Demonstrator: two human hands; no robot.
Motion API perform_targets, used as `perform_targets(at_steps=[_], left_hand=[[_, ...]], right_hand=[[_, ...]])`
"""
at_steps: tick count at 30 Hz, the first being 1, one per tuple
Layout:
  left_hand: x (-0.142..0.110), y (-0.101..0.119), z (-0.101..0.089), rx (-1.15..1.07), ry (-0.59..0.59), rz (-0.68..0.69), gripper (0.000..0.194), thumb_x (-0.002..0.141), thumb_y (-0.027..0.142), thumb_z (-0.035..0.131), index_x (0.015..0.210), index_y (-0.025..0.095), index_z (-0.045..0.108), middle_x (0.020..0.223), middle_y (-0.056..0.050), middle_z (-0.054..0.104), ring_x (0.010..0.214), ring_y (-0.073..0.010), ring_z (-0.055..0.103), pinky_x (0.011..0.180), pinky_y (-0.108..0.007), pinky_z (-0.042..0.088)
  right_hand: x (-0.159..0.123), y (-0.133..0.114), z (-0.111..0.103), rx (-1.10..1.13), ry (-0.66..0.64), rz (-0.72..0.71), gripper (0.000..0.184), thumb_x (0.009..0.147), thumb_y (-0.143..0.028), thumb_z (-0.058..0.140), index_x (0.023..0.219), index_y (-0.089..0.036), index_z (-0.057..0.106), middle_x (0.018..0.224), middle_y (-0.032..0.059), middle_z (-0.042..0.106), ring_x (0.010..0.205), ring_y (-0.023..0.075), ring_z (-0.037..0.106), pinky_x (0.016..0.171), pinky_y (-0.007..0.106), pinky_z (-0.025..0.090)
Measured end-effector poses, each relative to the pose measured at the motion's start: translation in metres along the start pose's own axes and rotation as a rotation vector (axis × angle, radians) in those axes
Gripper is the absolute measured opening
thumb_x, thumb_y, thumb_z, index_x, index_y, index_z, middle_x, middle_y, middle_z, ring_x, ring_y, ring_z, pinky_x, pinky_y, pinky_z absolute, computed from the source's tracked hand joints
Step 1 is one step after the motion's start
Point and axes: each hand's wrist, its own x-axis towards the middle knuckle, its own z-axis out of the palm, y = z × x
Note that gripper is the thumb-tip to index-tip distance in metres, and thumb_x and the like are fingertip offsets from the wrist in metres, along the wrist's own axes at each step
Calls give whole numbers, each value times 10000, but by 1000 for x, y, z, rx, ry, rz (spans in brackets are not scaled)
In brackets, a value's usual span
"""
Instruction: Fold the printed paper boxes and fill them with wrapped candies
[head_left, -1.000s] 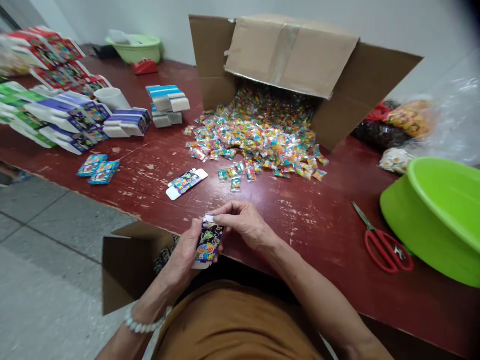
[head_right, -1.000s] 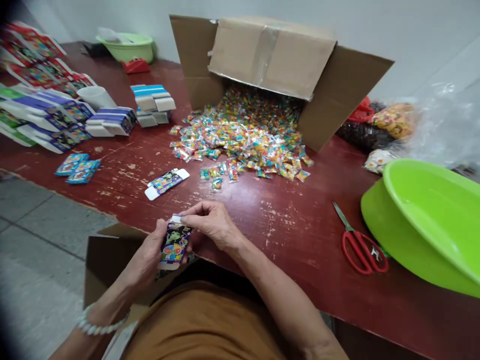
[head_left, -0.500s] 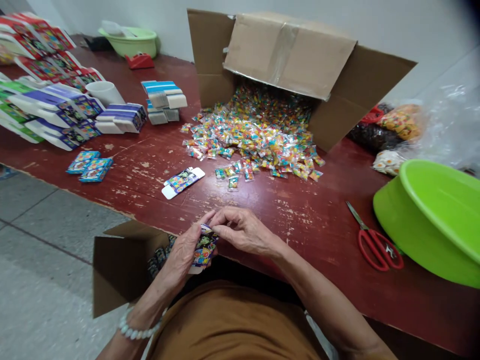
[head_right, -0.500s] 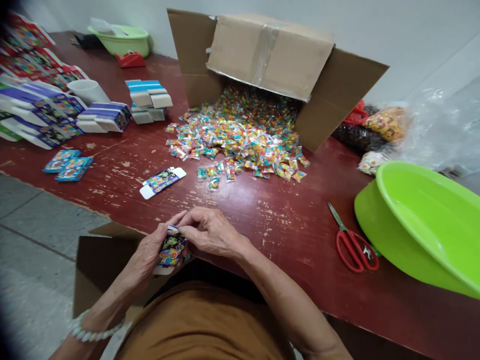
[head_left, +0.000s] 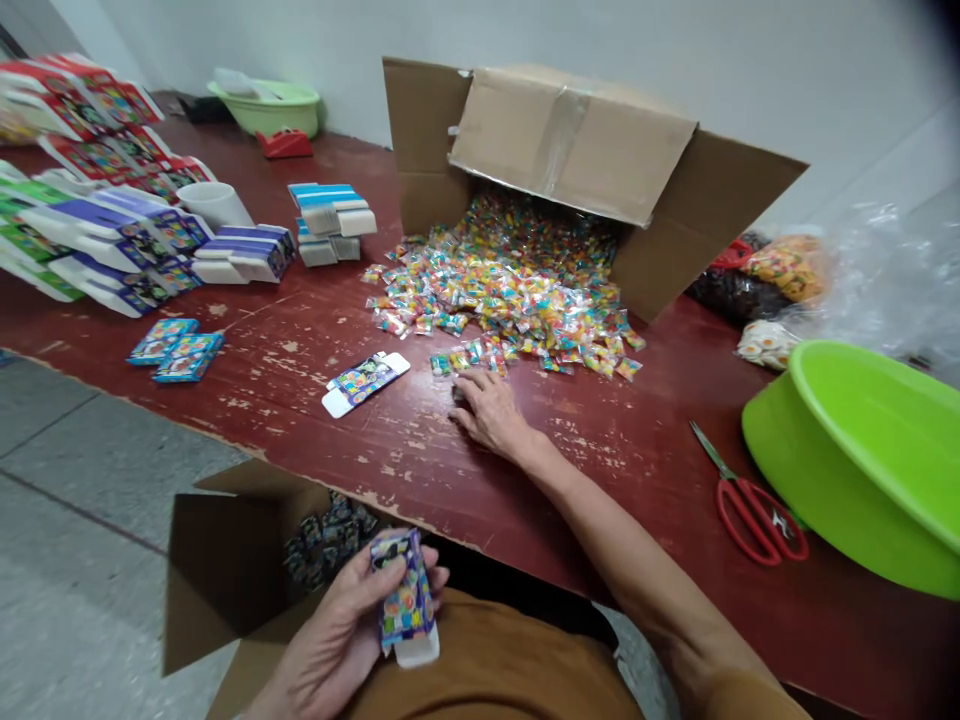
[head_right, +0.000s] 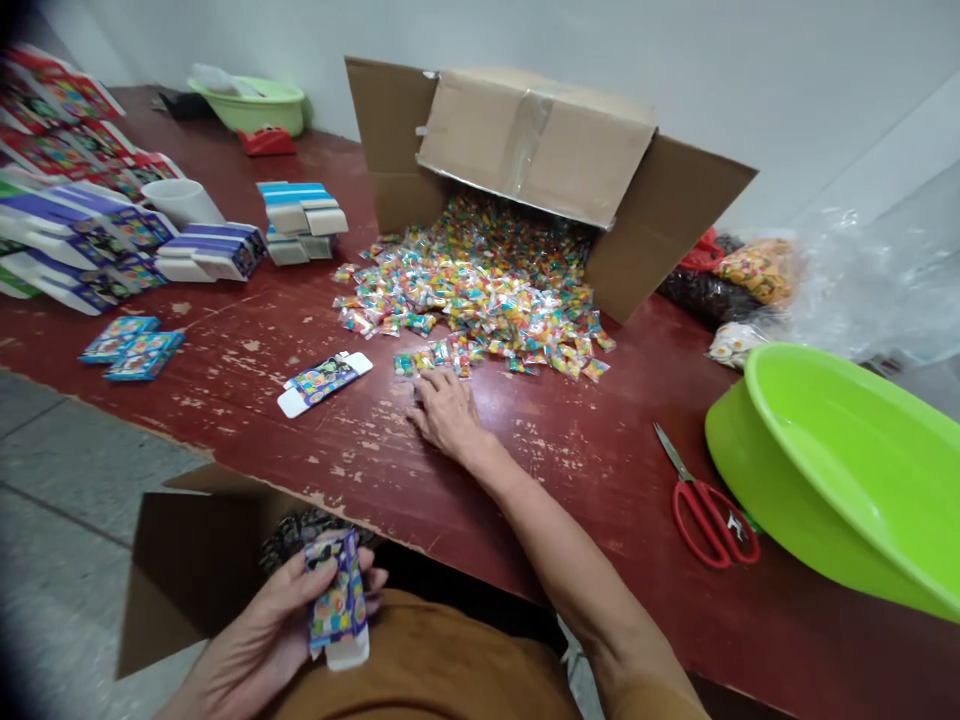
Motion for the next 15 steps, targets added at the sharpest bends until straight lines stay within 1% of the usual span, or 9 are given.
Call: perform_targets(at_steps=[2, 4, 6, 7, 9, 11, 12, 13, 15], left_hand=[[-1, 1, -22, 37, 39, -40, 433, 616, 216, 916, 978, 176, 682, 970, -102, 780, 931, -300, 742, 901, -457, 562], [1, 8, -48, 213, 42, 15, 364, 625, 246, 912, 911, 187, 696, 839, -41, 763, 800, -223, 724, 807, -346, 564], [5, 17, -73, 497, -46, 82, 296, 628, 305, 903, 803, 175, 703, 715, -9, 714, 682, -170, 664, 651, -237, 504], [6, 20, -84, 621, -101, 103, 307, 614, 343, 899, 798, 175, 720, 684, -3, 697, 639, -160, 634, 584, -215, 458], [8, 25, -101, 783, -212, 73, 343, 580, 394, 889, 816, 185, 755, 678, -11, 699, 606, -167, 609, 542, -224, 415], [8, 28, -105, 833, -274, 34, 353, 577, 422, 874, 824, 193, 769, 701, -25, 711, 619, -183, 617, 553, -241, 423], [7, 30, -102, 821, -282, 30, 351, 597, 438, 861, 832, 195, 766, 710, -29, 710, 631, -188, 624, 558, -245, 432], [6, 32, -95, 786, -281, 34, 358, 621, 454, 846, 854, 198, 755, 732, -33, 710, 643, -193, 634, 559, -248, 444], [5, 37, -72, 667, -258, 68, 397, 675, 472, 813, 957, 211, 713, 823, -46, 722, 671, -207, 662, 556, -259, 477]], right_hand=[[-5, 5, 9, -11, -16, -19, 270, 939, -157, 559, 1190, -150, 660, 1251, 177, 649, 1147, 287, 557, 997, 464, 477], [-11, 7, 13, 18, 4, -12, 291, 966, -106, 455, 1154, -139, 675, 1190, 183, 665, 1086, 274, 576, 985, 452, 481], [-17, 9, 14, 61, 39, 5, 332, 972, -92, 407, 1166, -138, 673, 1160, 186, 671, 1061, 272, 582, 987, 455, 475], [-19, 10, 13, 90, 60, 18, 341, 971, -95, 403, 1180, -142, 668, 1153, 183, 674, 1063, 271, 583, 995, 455, 469], [-23, 12, 11, 161, 112, 57, 351, 962, -105, 408, 1206, -145, 657, 1157, 178, 678, 1084, 269, 586, 1020, 454, 454], [-26, 16, 8, 244, 173, 122, 349, 940, -115, 426, 1207, -137, 650, 1164, 177, 681, 1102, 266, 595, 1032, 447, 445], [-27, 16, 6, 289, 201, 166, 347, 929, -126, 435, 1204, -133, 646, 1151, 173, 687, 1084, 261, 610, 1018, 442, 455], [-28, 17, 5, 337, 226, 214, 345, 921, -143, 442, 1204, -129, 640, 1120, 164, 698, 1037, 253, 633, 982, 434, 479], [-31, 13, 0, 442, 251, 304, 345, 916, -198, 449, 1203, -125, 626, 1026, 131, 719, 883, 218, 671, 854, 396, 535]])
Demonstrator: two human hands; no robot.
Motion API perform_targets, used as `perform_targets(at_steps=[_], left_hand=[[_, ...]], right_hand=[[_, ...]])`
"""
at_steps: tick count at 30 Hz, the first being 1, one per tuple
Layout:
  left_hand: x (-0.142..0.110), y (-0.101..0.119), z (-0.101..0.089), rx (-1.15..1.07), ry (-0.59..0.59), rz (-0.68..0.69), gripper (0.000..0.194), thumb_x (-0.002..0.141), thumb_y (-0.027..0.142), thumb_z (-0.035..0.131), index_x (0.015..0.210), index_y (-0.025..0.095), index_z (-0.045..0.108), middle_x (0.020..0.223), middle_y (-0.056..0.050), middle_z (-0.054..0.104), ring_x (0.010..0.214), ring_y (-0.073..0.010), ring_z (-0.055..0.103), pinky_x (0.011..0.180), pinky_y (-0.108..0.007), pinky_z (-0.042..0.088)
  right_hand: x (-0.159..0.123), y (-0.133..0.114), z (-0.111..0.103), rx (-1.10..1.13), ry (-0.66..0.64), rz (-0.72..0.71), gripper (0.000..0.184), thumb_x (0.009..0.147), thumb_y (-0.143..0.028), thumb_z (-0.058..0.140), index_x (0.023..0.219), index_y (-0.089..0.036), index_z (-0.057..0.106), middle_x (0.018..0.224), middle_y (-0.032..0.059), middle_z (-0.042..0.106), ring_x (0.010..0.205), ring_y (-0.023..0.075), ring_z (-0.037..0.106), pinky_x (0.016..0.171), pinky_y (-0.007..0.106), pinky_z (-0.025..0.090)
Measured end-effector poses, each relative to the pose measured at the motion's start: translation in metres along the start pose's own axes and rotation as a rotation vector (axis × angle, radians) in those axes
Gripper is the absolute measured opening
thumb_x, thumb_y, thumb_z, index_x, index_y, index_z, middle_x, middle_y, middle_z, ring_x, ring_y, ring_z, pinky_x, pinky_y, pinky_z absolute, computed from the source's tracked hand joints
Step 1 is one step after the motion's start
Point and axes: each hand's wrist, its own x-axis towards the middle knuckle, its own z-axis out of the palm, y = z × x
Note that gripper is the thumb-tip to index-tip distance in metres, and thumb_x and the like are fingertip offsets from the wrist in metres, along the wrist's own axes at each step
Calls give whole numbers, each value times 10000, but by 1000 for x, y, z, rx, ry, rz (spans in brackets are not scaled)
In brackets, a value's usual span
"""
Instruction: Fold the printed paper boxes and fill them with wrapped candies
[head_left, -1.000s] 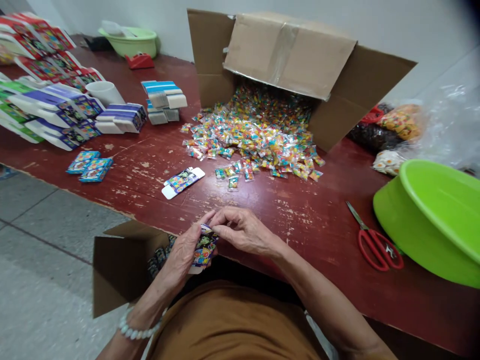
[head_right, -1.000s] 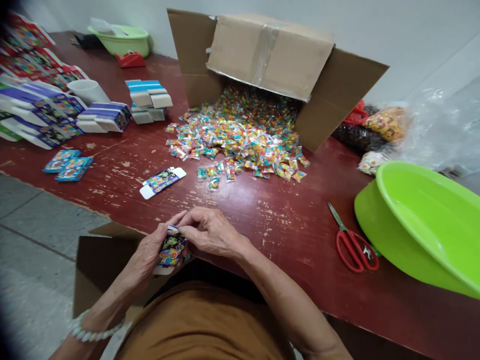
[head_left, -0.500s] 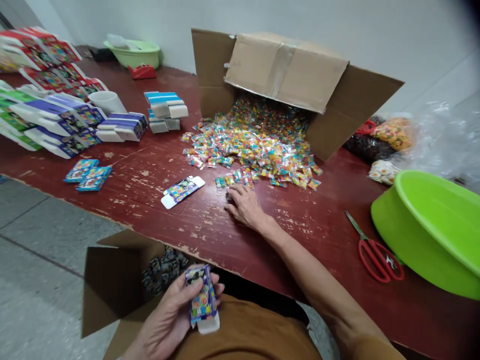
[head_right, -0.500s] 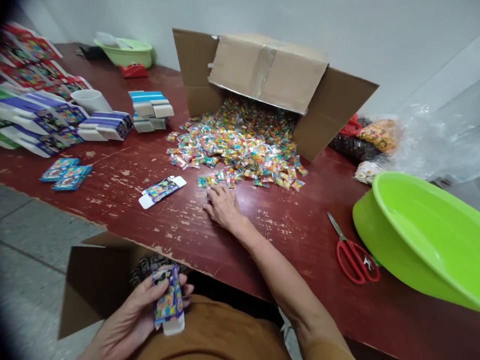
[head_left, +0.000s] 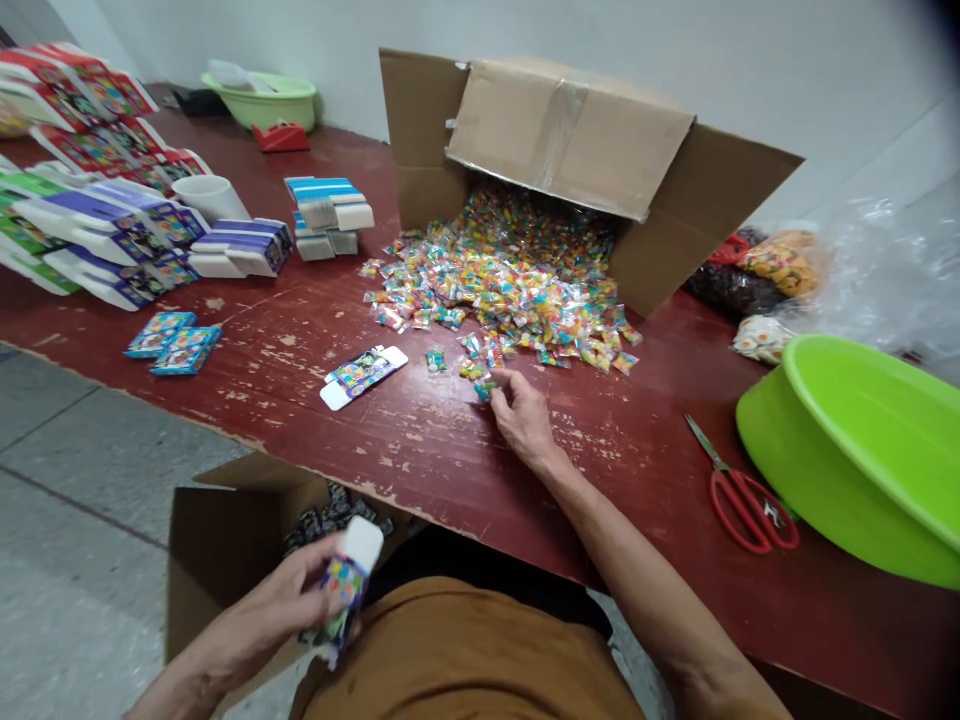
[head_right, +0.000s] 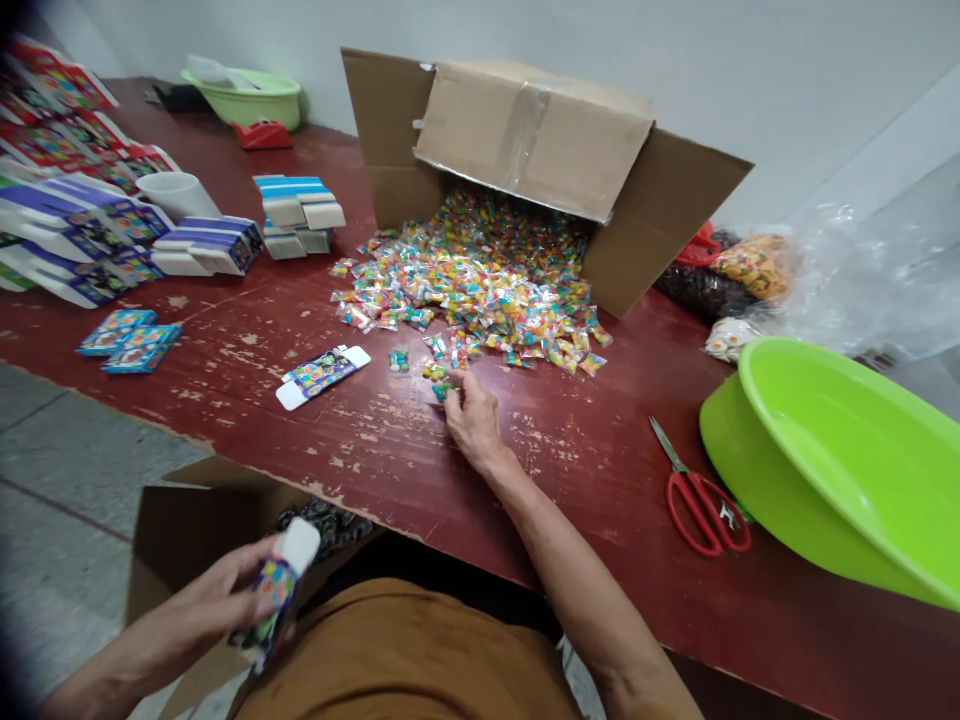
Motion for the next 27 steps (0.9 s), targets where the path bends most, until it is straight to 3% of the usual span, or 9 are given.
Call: perform_targets(at_steps=[2, 5, 8, 12, 16, 21, 23, 27], left_hand=[[7, 20, 18, -102, 53, 68, 435, 705, 426, 800, 1056, 216, 653, 992, -83, 742, 721, -222, 700, 596, -282, 518], [20, 43, 44, -116, 113, 162, 383, 769, 372, 749, 1074, 215, 578, 875, -64, 747, 693, -215, 712, 654, -300, 534], [28, 53, 61, -51, 100, 205, 369, 807, 340, 703, 1118, 222, 542, 835, -34, 736, 683, -191, 697, 662, -286, 522], [30, 57, 70, 53, 82, 193, 405, 818, 299, 654, 1195, 204, 542, 850, -33, 728, 672, -159, 659, 654, -262, 502], [29, 60, 75, 62, 124, 199, 440, 772, 264, 652, 1199, 209, 562, 823, -15, 708, 687, -169, 654, 675, -278, 516], [31, 59, 83, 43, 129, 210, 434, 760, 222, 630, 1191, 221, 579, 823, -13, 701, 621, -155, 625, 620, -278, 528], [32, 58, 85, 13, 149, 215, 457, 751, 195, 623, 1204, 224, 576, 814, -8, 702, 606, -148, 621, 595, -264, 522], [32, 61, 88, -150, 215, 275, 401, 752, 254, 675, 1141, 213, 588, 761, 4, 696, 576, -146, 626, 547, -247, 521]], right_hand=[[-5, -10, -3, 96, -12, 68, 356, 922, -263, 447, 1203, -121, 616, 960, 99, 727, 753, 175, 673, 728, 335, 554], [-19, -34, -6, 413, -134, 183, 363, 893, -344, 550, 1188, -146, 621, 915, 60, 721, 688, 132, 657, 647, 268, 533], [-36, -56, -5, 693, -290, 250, 335, 822, -358, 684, 1102, -178, 650, 862, 24, 706, 691, 117, 638, 653, 248, 513], [-52, -71, -3, 533, -296, 139, 228, 843, -299, 647, 1038, -186, 683, 891, 27, 714, 775, 134, 640, 741, 282, 514], [-58, -79, -1, 409, -294, 43, 192, 867, -263, 604, 1014, -191, 706, 888, 28, 729, 757, 139, 651, 734, 285, 517], [-59, -85, 2, 442, -205, 89, 171, 871, -283, 627, 985, -189, 714, 919, 48, 737, 772, 154, 665, 727, 292, 534], [-60, -85, 2, 432, -226, 104, 164, 879, -275, 629, 986, -189, 719, 896, 44, 729, 763, 154, 658, 738, 303, 533], [-66, -81, 2, 330, -314, -15, 100, 873, -277, 672, 866, -213, 749, 996, 58, 673, 1014, 204, 608, 952, 390, 469]])
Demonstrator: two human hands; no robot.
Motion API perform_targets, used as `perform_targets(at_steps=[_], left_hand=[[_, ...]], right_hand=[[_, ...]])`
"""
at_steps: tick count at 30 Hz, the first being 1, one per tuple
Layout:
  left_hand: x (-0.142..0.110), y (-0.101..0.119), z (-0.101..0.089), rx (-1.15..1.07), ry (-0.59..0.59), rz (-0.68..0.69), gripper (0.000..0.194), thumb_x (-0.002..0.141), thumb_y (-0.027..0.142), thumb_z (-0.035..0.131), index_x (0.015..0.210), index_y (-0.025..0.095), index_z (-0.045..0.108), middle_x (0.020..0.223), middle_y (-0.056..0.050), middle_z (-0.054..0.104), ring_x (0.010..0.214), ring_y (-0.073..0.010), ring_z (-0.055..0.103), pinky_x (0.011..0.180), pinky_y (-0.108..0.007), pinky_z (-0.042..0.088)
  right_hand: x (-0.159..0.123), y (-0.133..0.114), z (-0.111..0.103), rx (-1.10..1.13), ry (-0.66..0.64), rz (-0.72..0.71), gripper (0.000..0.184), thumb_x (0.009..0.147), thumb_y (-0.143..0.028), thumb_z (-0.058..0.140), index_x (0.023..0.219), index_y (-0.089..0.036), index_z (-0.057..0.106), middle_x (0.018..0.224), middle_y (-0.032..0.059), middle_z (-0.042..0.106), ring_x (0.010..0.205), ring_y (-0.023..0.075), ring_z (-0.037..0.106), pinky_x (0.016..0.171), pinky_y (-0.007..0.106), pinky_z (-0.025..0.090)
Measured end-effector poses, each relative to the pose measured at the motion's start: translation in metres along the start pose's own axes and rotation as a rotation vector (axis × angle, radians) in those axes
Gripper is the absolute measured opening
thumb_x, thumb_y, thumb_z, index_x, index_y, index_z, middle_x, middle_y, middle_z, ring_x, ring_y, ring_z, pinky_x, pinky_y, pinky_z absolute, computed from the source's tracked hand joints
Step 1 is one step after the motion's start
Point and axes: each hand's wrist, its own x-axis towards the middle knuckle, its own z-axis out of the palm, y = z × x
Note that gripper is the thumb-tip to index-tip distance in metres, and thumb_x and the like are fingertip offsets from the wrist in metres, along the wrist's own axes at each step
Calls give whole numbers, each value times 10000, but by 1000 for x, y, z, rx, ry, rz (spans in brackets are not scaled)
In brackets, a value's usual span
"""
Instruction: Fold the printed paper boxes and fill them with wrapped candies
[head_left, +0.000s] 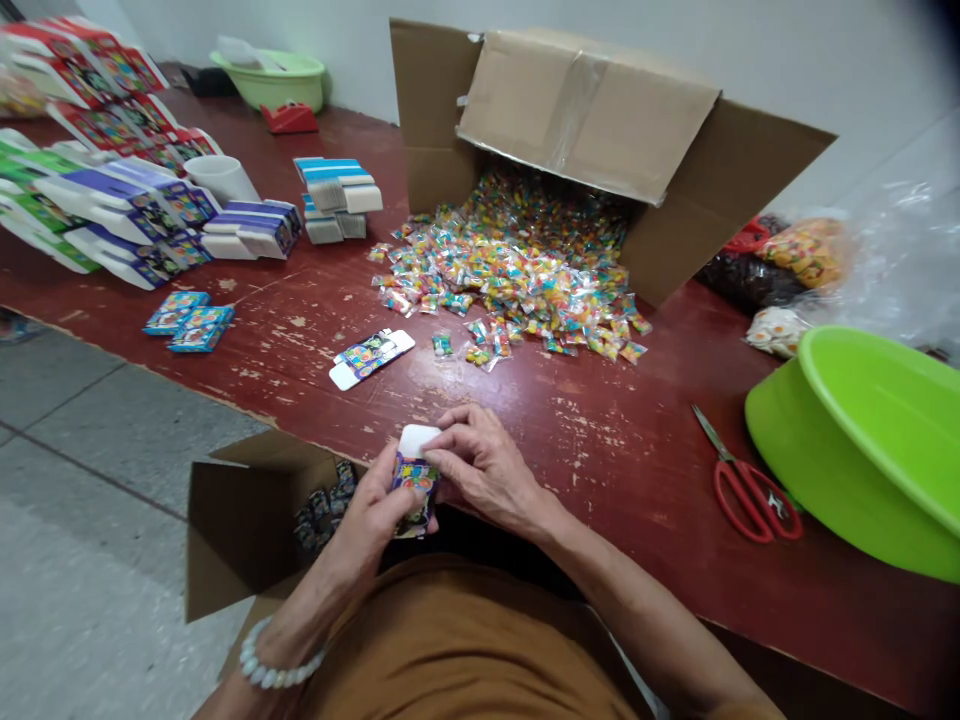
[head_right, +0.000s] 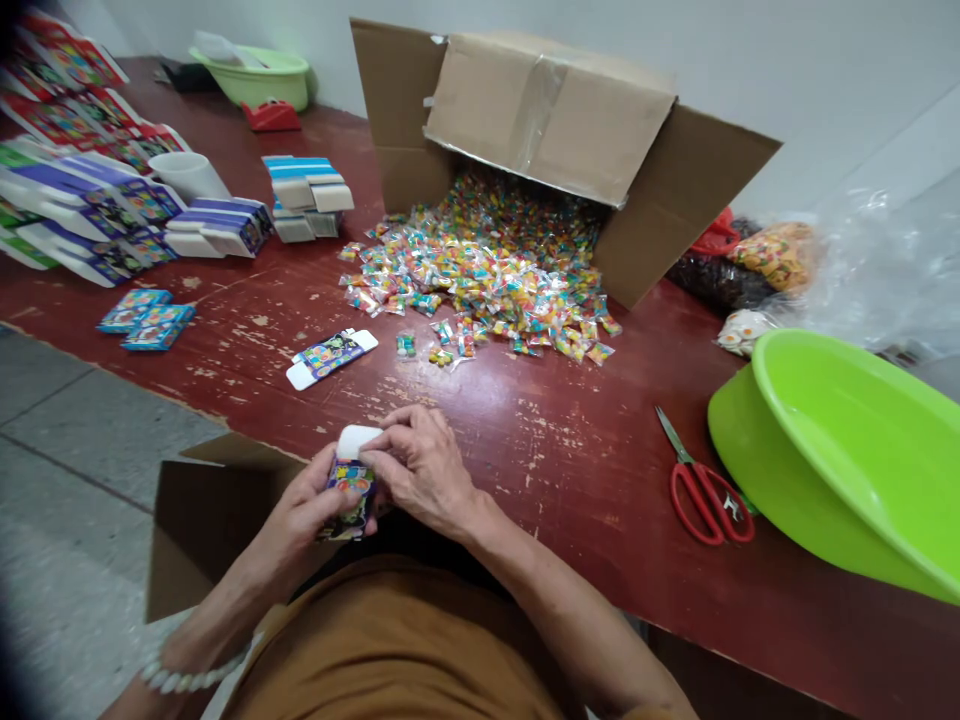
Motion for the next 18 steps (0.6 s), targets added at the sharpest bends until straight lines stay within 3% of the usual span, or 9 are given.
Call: perform_targets(at_steps=[2, 4, 7, 9, 13, 18], left_hand=[[1, 4, 0, -99, 53, -4, 382, 780, 415, 694, 1081, 195, 612, 762, -18, 714, 575, -166, 644, 531, -268, 540], [2, 8, 1, -159, 92, -59, 460, 771, 557, 689, 1007, 165, 641, 718, -48, 729, 549, -184, 653, 513, -286, 549], [3, 8, 2, -180, 108, -116, 476, 727, 574, 733, 904, 137, 667, 637, -63, 724, 484, -177, 630, 472, -279, 534], [3, 5, 3, -164, 113, -74, 452, 701, 533, 774, 893, 135, 679, 648, -54, 723, 498, -168, 622, 450, -265, 528], [3, -1, 6, -176, 123, -17, 441, 682, 506, 800, 904, 149, 670, 644, -27, 705, 503, -157, 604, 421, -257, 529], [4, 0, 10, -284, 137, -79, 453, 679, 490, 797, 935, 151, 638, 614, -27, 697, 484, -174, 617, 423, -288, 551]], right_hand=[[-3, 2, 1, 92, 2, 29, 134, 894, -311, 655, 869, -217, 746, 1062, 63, 633, 1077, 210, 577, 984, 393, 449], [-4, 4, 2, 326, 25, 179, 170, 902, -344, 644, 1005, -225, 707, 1014, 46, 625, 954, 177, 607, 886, 348, 499], [-4, 5, 4, 623, -51, 412, 351, 832, -367, 715, 1136, -224, 613, 916, 10, 625, 755, 137, 600, 717, 288, 521], [-4, 3, 4, 602, -116, 401, 346, 808, -342, 727, 1109, -213, 620, 914, 7, 622, 731, 124, 583, 696, 271, 511], [-6, 2, 6, 347, -17, 202, 302, 817, -302, 712, 1101, -218, 650, 949, 9, 616, 769, 115, 564, 745, 265, 496], [-10, 9, 13, 774, -136, 416, 483, 767, -500, 767, 1133, -243, 584, 800, -27, 610, 599, 103, 561, 580, 249, 507]])
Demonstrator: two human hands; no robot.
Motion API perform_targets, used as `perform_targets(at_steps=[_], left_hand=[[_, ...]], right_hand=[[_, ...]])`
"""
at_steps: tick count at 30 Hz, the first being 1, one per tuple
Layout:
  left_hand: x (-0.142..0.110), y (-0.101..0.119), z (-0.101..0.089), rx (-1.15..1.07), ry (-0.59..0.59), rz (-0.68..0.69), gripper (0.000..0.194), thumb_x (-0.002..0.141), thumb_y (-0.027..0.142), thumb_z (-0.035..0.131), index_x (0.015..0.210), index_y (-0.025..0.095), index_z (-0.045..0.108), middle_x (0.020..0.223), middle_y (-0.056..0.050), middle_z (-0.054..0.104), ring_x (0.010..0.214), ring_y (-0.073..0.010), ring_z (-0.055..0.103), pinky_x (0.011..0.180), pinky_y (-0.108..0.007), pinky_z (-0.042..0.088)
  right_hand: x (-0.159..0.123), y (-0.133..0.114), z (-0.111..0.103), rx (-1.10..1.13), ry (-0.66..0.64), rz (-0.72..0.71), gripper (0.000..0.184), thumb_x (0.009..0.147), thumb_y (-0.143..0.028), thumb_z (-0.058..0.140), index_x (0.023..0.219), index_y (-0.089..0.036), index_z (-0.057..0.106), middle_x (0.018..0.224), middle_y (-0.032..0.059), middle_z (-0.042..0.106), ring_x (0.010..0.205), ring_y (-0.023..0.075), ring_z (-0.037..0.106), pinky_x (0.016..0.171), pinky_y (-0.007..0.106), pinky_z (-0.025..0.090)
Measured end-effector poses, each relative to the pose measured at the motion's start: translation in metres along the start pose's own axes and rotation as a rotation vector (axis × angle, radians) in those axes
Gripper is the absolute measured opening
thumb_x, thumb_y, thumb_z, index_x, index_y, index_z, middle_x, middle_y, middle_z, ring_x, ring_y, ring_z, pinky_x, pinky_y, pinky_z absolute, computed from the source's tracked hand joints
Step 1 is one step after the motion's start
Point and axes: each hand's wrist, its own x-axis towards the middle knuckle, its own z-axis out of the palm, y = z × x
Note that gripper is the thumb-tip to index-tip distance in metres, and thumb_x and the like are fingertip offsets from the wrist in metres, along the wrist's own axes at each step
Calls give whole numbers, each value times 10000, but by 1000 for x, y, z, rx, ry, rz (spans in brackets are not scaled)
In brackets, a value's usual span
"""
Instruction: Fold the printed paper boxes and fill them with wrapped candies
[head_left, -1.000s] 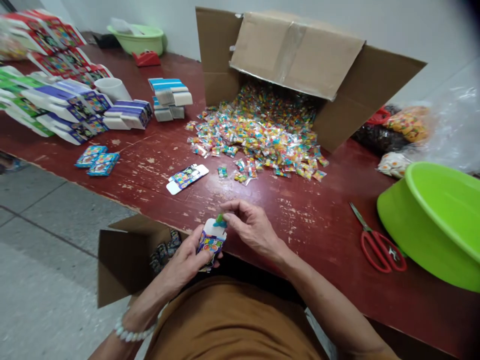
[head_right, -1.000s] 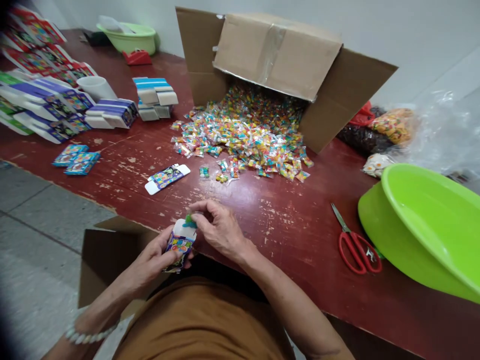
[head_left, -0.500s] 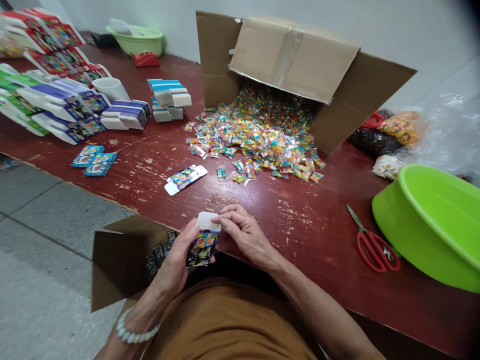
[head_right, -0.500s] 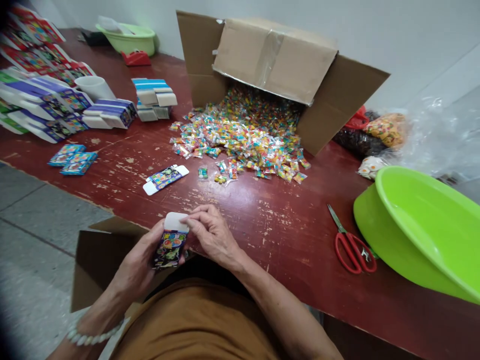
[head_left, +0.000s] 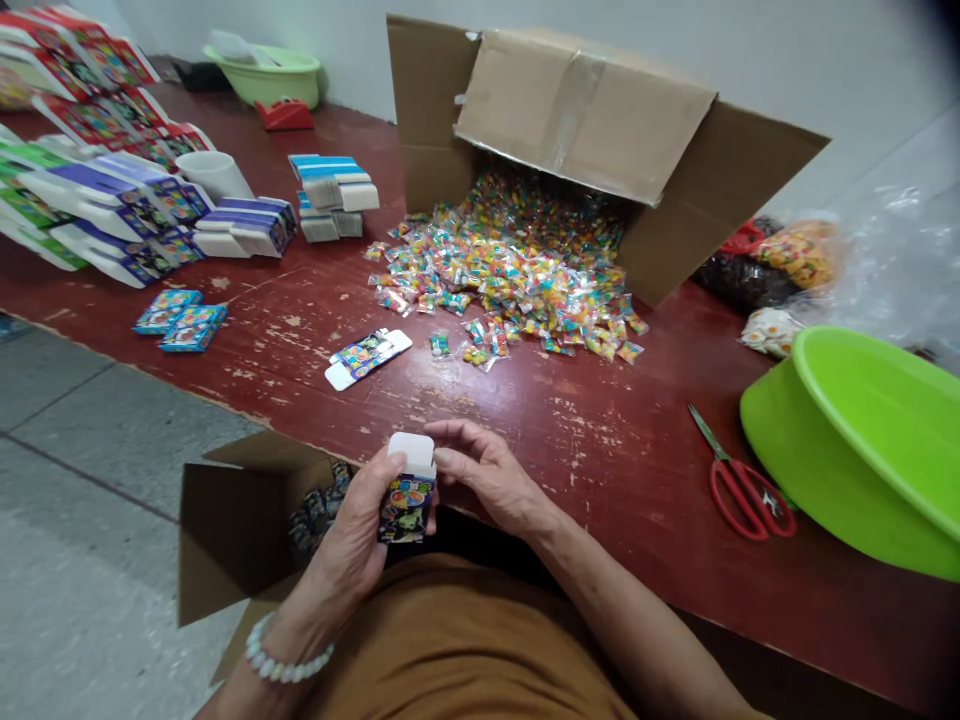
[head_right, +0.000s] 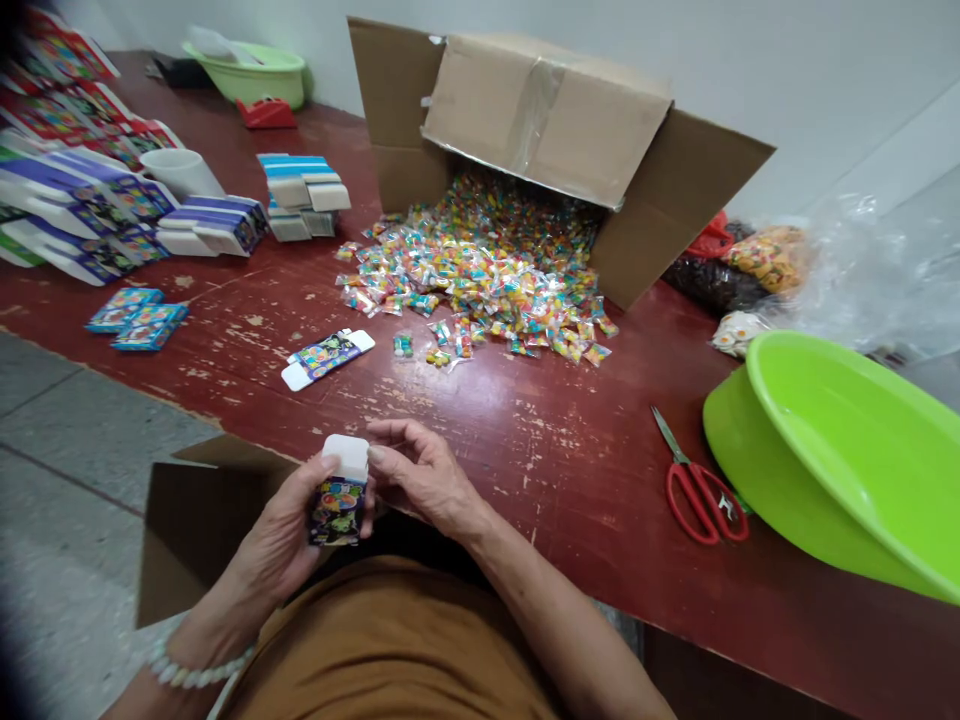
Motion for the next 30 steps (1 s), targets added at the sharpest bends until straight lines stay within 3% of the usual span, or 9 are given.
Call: perform_targets(at_steps=[4, 6, 10, 12, 14, 19, 23, 27, 30], left_hand=[[0, -2, 4, -11, -8, 6, 481, 671, 472, 814, 993, 163, 634, 622, -9, 685, 489, -166, 608, 413, -280, 553], [0, -3, 4, -5, -37, 2, 447, 700, 483, 802, 971, 168, 637, 627, -10, 684, 496, -162, 613, 431, -274, 558], [0, 3, 4, -24, -81, -75, 395, 778, 534, 739, 897, 170, 642, 629, -32, 693, 479, -165, 622, 441, -269, 552], [0, 7, 4, -73, -108, -154, 416, 812, 584, 683, 899, 180, 639, 624, -40, 694, 446, -175, 616, 413, -285, 540], [1, 10, 5, -113, -126, -186, 434, 861, 605, 608, 978, 188, 644, 643, -39, 701, 427, -178, 610, 396, -294, 531], [4, 5, 5, -93, -139, -98, 562, 968, 575, 445, 1246, 125, 632, 712, -72, 729, 484, -165, 638, 435, -254, 522], [5, 1, -1, -57, -173, -58, 637, 960, 608, 439, 1307, 113, 640, 729, -92, 746, 561, -195, 688, 459, -241, 519], [5, 0, -4, -15, -168, -53, 626, 924, 626, 502, 1241, 125, 702, 686, -82, 741, 544, -196, 689, 432, -226, 505], [5, 2, -1, -33, -120, -80, 495, 935, 533, 546, 1092, 115, 759, 637, -63, 720, 468, -173, 648, 392, -227, 496]], right_hand=[[2, 0, 0, 39, -87, 8, 490, 699, -492, 835, 1061, -230, 633, 832, -13, 660, 580, 107, 574, 551, 252, 524], [3, -4, 0, -20, -92, -17, 409, 731, -484, 811, 1008, -220, 665, 849, 1, 681, 564, 110, 579, 526, 250, 513], [0, -15, -2, -411, 6, -315, 222, 853, -419, 703, 904, -208, 743, 887, 47, 716, 668, 137, 634, 628, 267, 528], [-2, -19, -3, -582, -24, -421, 188, 890, -363, 659, 893, -208, 765, 983, 69, 736, 784, 157, 669, 727, 285, 536], [-4, -20, -3, -600, -46, -387, 184, 894, -336, 651, 856, -192, 759, 968, 70, 745, 772, 153, 669, 720, 283, 534], [-2, -19, 4, -310, 32, -145, 142, 803, -297, 726, 797, -157, 705, 863, 39, 748, 608, 104, 614, 567, 230, 504], [3, -18, 8, -236, 77, -94, 151, 783, -298, 734, 799, -148, 720, 783, 32, 735, 561, 92, 587, 533, 217, 480], [3, -18, 6, -337, 62, -172, 122, 814, -279, 704, 788, -161, 713, 813, 35, 740, 610, 116, 630, 574, 243, 510], [1, -19, 2, -528, -18, -295, 130, 880, -279, 658, 817, -181, 714, 901, 45, 755, 737, 150, 686, 683, 285, 543]])
